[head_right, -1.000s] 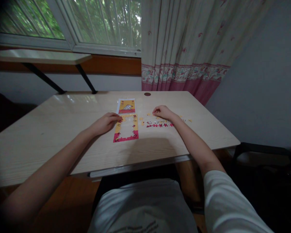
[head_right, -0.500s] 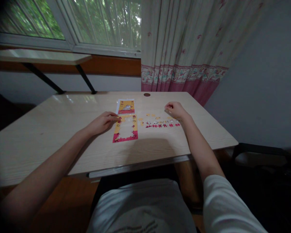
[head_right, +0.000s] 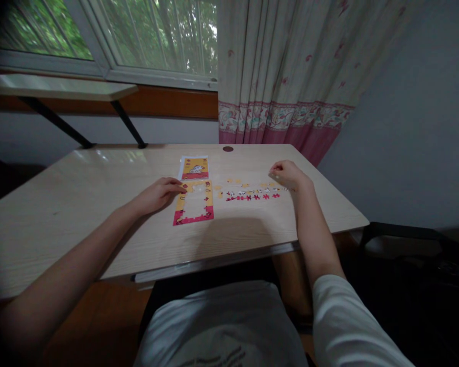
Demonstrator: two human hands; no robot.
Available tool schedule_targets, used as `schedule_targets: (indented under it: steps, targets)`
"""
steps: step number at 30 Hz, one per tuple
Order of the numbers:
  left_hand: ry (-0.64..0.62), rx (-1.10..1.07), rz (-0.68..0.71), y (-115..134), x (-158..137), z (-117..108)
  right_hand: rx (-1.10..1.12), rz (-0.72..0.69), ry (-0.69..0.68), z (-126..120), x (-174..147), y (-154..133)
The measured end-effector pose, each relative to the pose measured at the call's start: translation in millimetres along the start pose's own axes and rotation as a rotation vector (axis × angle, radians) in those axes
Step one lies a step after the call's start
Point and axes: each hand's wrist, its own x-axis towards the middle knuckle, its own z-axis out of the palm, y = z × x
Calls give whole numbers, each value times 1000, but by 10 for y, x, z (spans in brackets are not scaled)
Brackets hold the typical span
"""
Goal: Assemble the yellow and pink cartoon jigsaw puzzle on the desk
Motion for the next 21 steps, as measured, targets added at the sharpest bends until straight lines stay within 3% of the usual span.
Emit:
schedule_targets:
  steps: [7, 16, 21]
  targets:
    - [3, -4, -12, 9, 1, 7, -27, 89, 6, -59, -58, 38]
    - [26, 8, -21, -44, -19, -49, 9, -91, -87, 137, -68, -392]
    - [21, 45, -21, -100, -47, -63, -36, 10, -75, 32, -98, -244]
